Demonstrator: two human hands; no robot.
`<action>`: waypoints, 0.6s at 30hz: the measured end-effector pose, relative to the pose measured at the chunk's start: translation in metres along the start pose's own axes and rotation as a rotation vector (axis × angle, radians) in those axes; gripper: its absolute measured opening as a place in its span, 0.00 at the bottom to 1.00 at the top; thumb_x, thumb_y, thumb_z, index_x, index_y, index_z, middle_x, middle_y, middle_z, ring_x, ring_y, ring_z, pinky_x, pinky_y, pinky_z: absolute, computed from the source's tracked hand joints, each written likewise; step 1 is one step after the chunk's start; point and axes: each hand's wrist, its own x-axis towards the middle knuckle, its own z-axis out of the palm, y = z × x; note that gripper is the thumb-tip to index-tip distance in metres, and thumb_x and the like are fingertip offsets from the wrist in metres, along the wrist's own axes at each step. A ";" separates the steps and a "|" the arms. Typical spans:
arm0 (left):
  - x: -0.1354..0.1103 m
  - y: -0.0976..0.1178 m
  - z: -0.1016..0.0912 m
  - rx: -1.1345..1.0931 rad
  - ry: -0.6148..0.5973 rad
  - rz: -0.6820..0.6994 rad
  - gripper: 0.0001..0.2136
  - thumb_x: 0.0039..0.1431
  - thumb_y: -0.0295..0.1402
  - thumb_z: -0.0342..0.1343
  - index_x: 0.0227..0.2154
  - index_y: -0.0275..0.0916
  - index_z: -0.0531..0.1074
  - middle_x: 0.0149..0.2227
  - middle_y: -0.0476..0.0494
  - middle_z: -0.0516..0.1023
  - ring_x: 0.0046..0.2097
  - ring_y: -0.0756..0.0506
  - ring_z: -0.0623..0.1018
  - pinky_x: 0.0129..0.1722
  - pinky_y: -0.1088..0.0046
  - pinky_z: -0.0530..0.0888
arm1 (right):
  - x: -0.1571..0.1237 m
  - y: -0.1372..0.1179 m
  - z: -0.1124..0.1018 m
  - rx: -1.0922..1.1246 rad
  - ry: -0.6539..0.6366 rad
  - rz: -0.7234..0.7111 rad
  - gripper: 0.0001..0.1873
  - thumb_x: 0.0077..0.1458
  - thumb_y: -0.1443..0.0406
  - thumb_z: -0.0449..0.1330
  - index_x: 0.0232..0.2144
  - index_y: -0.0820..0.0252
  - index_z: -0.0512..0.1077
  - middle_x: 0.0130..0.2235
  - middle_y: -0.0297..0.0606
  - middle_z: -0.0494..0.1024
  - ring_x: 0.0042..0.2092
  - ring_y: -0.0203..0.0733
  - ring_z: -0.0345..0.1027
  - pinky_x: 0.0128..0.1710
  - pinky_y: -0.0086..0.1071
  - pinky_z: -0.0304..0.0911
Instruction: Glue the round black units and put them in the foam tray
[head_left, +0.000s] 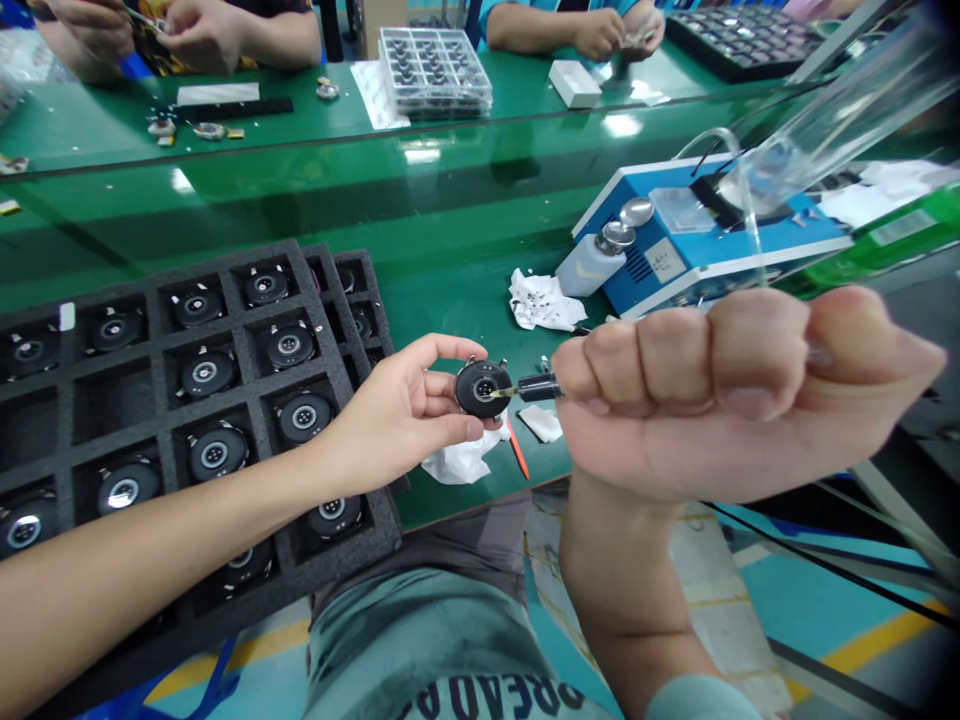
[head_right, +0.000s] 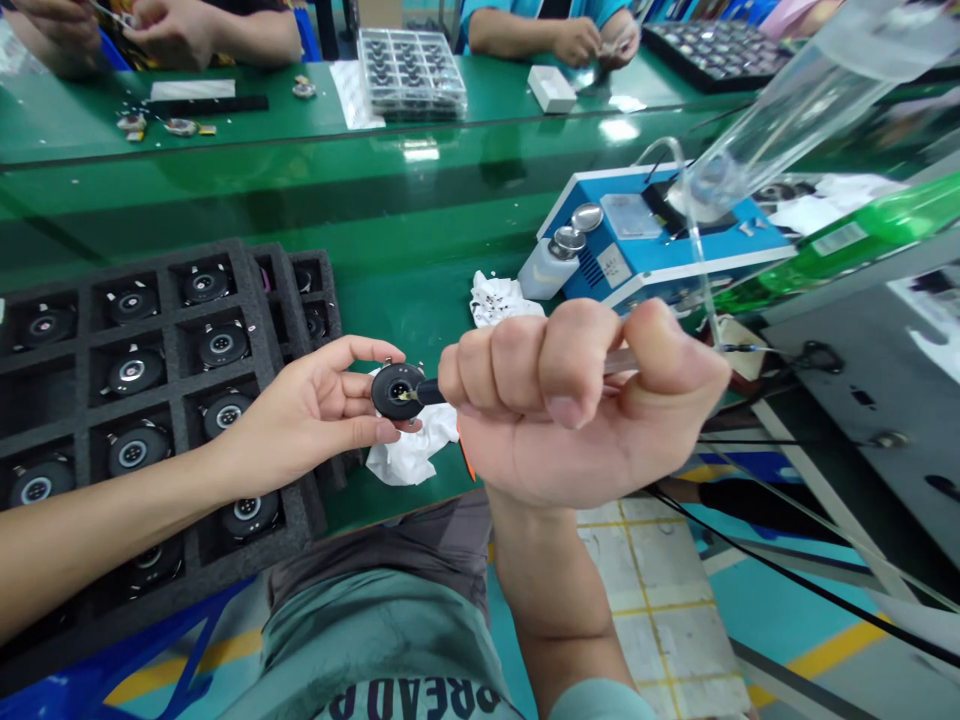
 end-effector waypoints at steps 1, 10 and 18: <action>0.000 0.000 0.000 0.001 0.001 -0.001 0.24 0.52 0.20 0.67 0.50 0.39 0.66 0.37 0.45 0.83 0.40 0.44 0.86 0.42 0.70 0.79 | 0.000 0.000 0.000 0.005 0.001 0.000 0.32 0.65 0.57 0.57 0.13 0.58 0.49 0.14 0.25 0.44 0.18 0.32 0.38 0.20 0.32 0.48; -0.001 0.002 -0.002 0.014 0.004 -0.007 0.24 0.52 0.19 0.66 0.50 0.39 0.65 0.38 0.44 0.84 0.40 0.45 0.86 0.43 0.70 0.80 | -0.003 0.000 0.001 -0.002 0.028 0.000 0.33 0.66 0.58 0.56 0.13 0.58 0.48 0.15 0.24 0.41 0.18 0.31 0.35 0.19 0.32 0.45; -0.001 0.001 -0.005 0.004 0.003 0.000 0.24 0.52 0.19 0.66 0.50 0.39 0.66 0.38 0.45 0.84 0.41 0.44 0.86 0.42 0.71 0.80 | -0.004 -0.002 0.002 -0.008 0.047 0.008 0.33 0.65 0.59 0.57 0.13 0.57 0.46 0.15 0.24 0.39 0.18 0.31 0.33 0.19 0.32 0.43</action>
